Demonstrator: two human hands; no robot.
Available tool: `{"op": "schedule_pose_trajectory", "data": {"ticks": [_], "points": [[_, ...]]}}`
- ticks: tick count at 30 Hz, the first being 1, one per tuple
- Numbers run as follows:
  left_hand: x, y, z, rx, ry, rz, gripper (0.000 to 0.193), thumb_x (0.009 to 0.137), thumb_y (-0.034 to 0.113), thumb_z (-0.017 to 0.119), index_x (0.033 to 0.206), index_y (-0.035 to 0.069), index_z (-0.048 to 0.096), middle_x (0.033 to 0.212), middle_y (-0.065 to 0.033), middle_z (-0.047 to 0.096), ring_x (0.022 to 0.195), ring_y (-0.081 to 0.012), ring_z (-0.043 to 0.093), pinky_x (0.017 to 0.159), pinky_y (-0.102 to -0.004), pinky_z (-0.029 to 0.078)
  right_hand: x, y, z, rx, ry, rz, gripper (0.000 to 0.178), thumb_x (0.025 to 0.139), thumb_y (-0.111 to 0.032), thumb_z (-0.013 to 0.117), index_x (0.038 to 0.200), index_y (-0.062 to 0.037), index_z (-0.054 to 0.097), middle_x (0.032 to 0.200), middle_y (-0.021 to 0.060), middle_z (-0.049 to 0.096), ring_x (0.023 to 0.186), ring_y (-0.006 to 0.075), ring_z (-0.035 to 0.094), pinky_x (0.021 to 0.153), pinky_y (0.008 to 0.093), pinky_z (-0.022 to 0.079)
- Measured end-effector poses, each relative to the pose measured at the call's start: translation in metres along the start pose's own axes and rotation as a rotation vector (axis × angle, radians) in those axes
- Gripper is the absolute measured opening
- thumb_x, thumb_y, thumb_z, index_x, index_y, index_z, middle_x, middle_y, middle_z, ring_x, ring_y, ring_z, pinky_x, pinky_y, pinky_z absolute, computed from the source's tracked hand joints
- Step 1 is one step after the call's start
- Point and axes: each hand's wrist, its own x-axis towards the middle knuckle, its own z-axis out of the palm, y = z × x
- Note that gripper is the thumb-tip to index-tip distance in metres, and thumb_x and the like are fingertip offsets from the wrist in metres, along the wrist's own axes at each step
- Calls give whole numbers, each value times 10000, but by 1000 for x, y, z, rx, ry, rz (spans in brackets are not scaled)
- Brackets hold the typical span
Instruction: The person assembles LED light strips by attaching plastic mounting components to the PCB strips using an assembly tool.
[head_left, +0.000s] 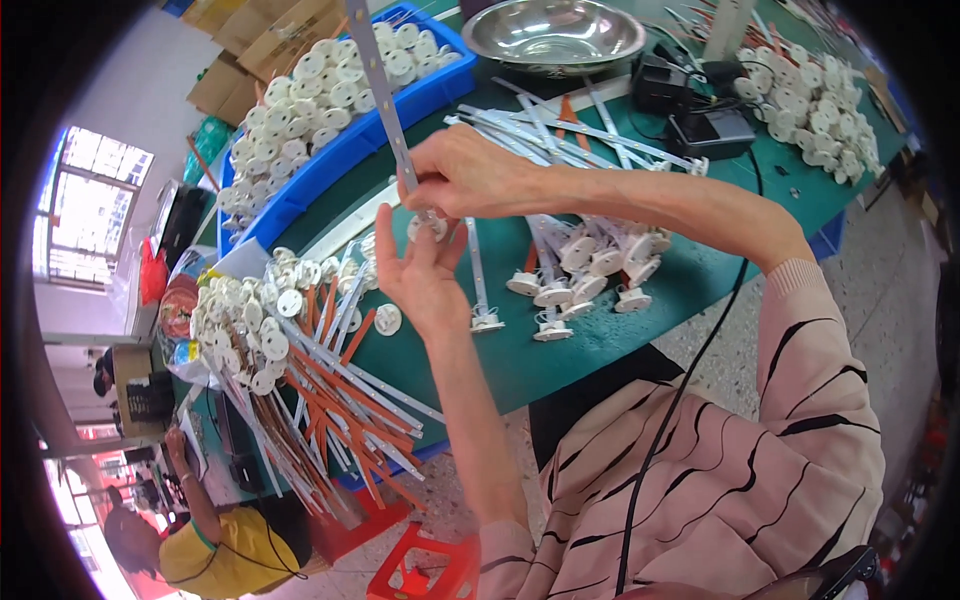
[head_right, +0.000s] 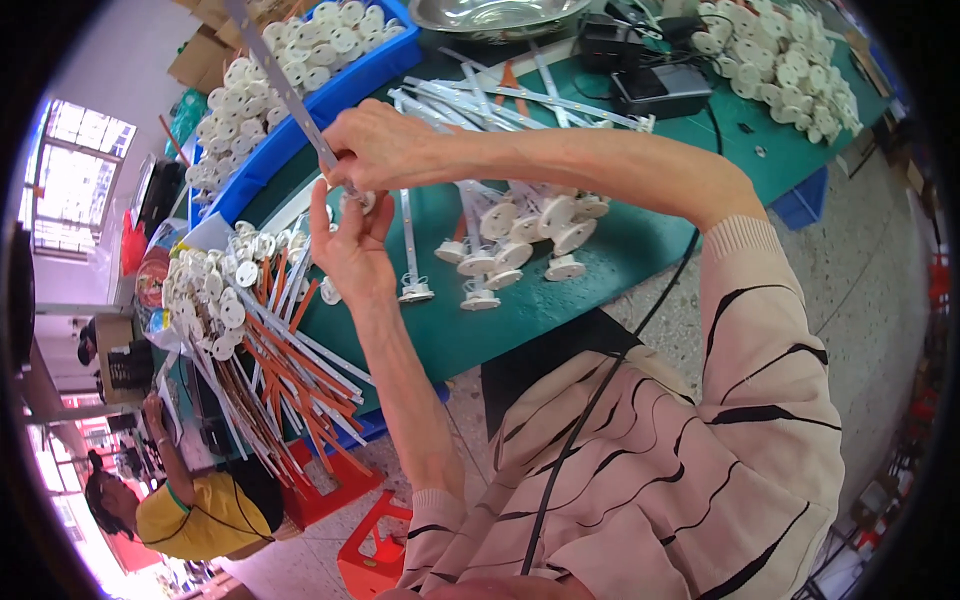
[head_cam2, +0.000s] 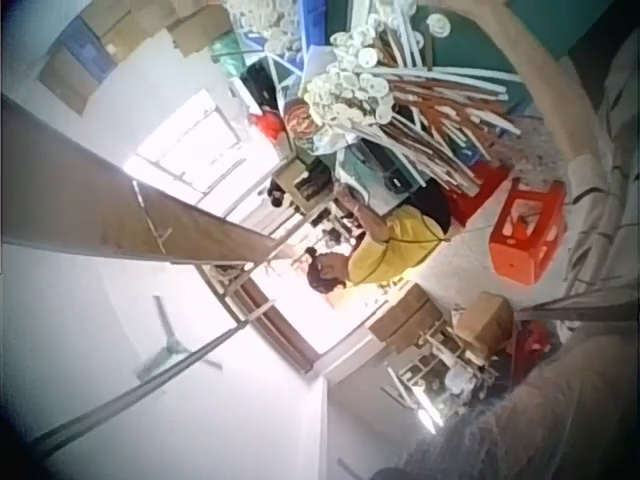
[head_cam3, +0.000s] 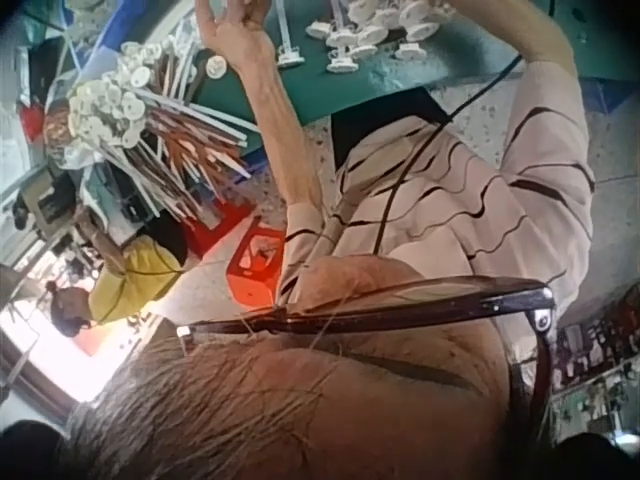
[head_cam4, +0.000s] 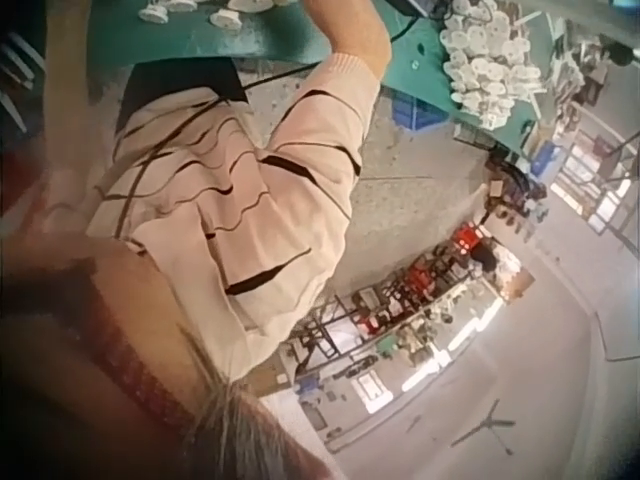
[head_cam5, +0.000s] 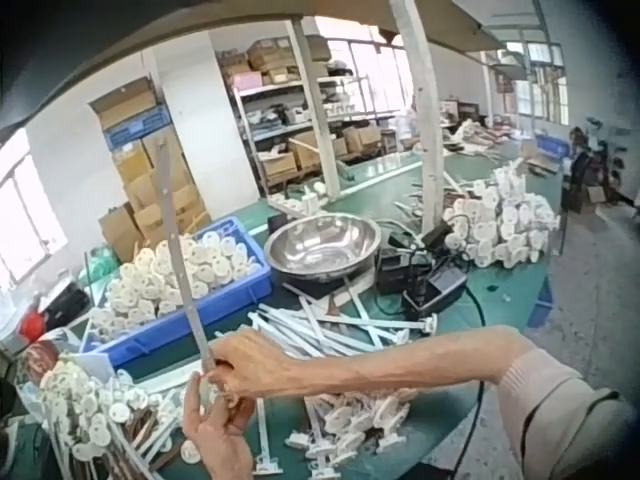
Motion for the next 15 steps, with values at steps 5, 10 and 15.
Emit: {"op": "schedule_pose_trajectory", "data": {"ticks": [5,10,15], "points": [[6,8,-12,-244,-186,50,563,907,245,516,1364,17,277,1274,-210,469,1153,-293,482,913,-452,426,0,-36,-63,394,-161,407,249,737,-95,646,937,23,558,711,87,622,545,112,598,501,229,501],[14,-10,-17,-52,141,-9,507,866,213,577,1273,-42,411,1186,-182,539,1077,-269,533,897,-404,438,-23,-19,-105,301,-544,678,239,720,-69,636,917,43,559,610,60,578,474,102,564,435,220,472],[22,-23,-21,65,230,-107,495,800,116,648,1224,-66,468,1093,-151,591,999,-219,562,892,-360,443,-42,-14,-110,-9,-634,823,197,762,-148,617,758,49,611,592,73,604,489,108,594,453,223,502]]}}
